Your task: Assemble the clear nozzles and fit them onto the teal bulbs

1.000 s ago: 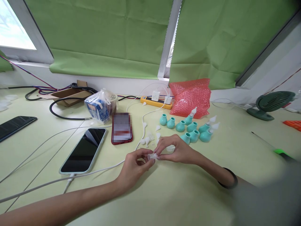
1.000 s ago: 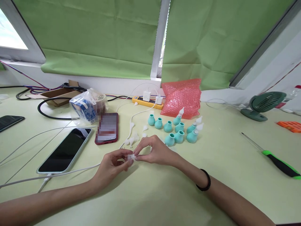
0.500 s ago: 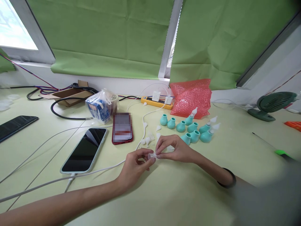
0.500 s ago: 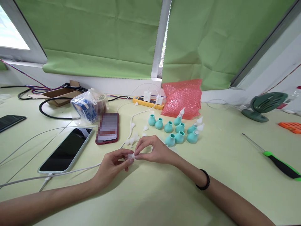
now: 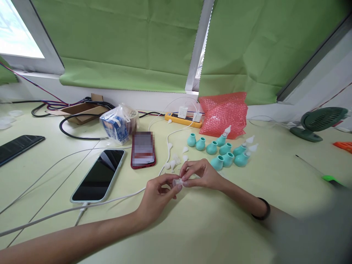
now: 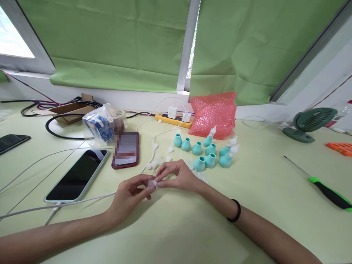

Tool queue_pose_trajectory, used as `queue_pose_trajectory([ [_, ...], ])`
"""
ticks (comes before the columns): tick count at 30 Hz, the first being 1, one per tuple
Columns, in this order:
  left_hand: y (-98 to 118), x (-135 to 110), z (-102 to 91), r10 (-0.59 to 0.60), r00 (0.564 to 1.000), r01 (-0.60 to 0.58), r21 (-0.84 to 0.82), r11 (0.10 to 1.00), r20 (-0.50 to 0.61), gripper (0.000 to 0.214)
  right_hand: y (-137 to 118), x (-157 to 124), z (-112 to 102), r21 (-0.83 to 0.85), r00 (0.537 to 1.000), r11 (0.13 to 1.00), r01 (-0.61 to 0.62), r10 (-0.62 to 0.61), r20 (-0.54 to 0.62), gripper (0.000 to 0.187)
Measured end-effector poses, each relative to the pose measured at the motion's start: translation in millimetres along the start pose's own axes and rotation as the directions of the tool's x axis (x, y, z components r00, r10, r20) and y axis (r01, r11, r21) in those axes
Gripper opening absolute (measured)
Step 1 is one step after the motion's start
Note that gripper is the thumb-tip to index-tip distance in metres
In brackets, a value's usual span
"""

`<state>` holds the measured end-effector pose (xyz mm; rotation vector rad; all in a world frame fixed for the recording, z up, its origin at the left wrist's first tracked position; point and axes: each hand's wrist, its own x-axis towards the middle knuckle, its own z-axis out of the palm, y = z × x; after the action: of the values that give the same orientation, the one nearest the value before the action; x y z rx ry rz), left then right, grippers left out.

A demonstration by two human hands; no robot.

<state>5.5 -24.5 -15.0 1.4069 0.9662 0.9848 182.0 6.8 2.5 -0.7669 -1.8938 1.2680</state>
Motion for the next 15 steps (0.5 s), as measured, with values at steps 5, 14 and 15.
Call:
queue_pose_trajectory([
  [5,-0.9,-2.3,0.5,0.040,0.999,-0.039,0.052,0.998,-0.015,0.022,-4.2,2.0,-1.6,0.214,0.996,0.973,-0.089,0.090,0.004,0.016],
  [14,-0.2,-2.8,-2.0,0.078,0.996,-0.081,0.103,0.991,0.035,0.021,-4.9,2.6,1.2,0.249,0.911,0.878,-0.409,0.376,0.170,0.023],
  [15,0.0,-2.7,-2.0,0.076,0.997,-0.079,0.118,0.990,0.035,0.021,-3.4,2.6,1.1,0.275,0.902,0.860,-0.429,0.391,0.185,0.023],
])
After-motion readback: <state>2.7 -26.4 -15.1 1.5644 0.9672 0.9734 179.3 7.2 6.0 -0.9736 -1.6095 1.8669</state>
